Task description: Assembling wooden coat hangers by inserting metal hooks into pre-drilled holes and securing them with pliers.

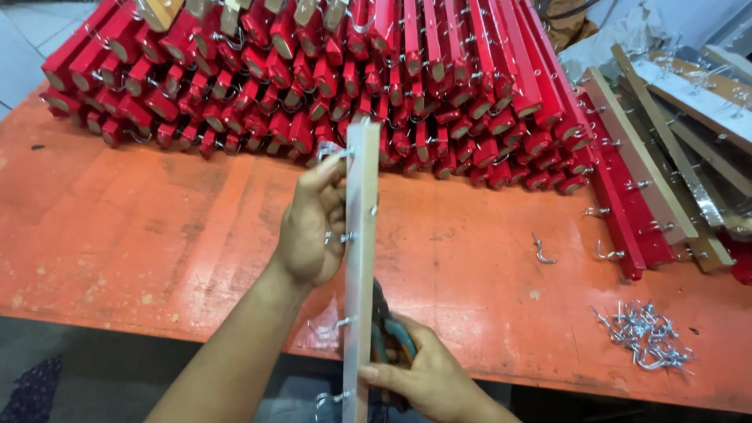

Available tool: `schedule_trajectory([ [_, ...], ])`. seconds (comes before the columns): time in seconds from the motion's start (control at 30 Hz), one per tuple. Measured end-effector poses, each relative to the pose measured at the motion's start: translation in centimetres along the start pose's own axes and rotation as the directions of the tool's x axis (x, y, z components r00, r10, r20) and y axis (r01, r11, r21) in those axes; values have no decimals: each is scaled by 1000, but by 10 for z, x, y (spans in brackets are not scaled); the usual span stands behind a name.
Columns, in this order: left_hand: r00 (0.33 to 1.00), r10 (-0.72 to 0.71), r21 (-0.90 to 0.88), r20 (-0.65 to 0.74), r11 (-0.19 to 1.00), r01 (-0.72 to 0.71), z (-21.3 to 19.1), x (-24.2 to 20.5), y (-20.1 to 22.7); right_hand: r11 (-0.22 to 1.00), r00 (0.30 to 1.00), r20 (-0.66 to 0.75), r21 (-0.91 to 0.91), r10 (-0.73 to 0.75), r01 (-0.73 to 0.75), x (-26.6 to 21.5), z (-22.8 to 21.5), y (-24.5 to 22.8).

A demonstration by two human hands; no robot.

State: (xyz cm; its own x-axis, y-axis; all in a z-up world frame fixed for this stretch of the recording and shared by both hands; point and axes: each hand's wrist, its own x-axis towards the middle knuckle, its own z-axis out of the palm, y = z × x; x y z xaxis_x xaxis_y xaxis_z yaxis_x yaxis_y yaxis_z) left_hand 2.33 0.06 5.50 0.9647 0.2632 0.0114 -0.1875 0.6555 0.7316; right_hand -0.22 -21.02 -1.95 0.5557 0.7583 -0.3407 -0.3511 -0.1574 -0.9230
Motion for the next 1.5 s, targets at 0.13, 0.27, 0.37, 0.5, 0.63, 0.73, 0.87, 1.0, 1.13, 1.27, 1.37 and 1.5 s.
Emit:
schedule_trajectory([
  [0.13,998,11,119,-67,993,-3,18,7,15,996,998,-19,69,-62,63,0,5,-15],
  [0.27,998,48,217,-32,975,-40,27,6,31,984,985,-89,86,-147,155,2,-5,-22],
  [0.37,995,50,442,-90,897,-5,34,-11,41,977,971,-203,142,-126,157,2,-12,-32],
  [0.5,988,-56,711,-142,689,141,19,-29,27,939,888,-318,-18,-332,344,9,-35,-43],
  [0.63,990,-83,793,-116,592,142,24,-40,23,922,860,-360,-3,-362,387,8,-36,-61],
  [0.73,998,-28,771,-60,633,64,28,-42,26,901,849,-320,-45,-422,431,7,-35,-71],
  [0.87,971,160,787,175,570,-236,29,-43,31,901,837,-334,-156,-434,405,10,-36,-81],
  [1.0,803,359,732,476,345,-588,23,-35,34,869,826,-274,-91,-492,487,21,-47,-79],
  [1.13,642,450,640,621,181,-747,15,-23,34,862,831,-251,-32,-496,505,30,-52,-76],
  [1.27,588,405,594,701,126,-795,0,-19,38,879,859,-234,34,-455,475,34,-53,-68],
  [1.37,760,330,597,561,474,-647,-6,-18,38,897,893,-206,110,-400,427,33,-47,-60],
  [1.5,900,140,422,413,846,-325,-7,-7,31,914,928,-108,163,-357,371,33,-34,-57],
])
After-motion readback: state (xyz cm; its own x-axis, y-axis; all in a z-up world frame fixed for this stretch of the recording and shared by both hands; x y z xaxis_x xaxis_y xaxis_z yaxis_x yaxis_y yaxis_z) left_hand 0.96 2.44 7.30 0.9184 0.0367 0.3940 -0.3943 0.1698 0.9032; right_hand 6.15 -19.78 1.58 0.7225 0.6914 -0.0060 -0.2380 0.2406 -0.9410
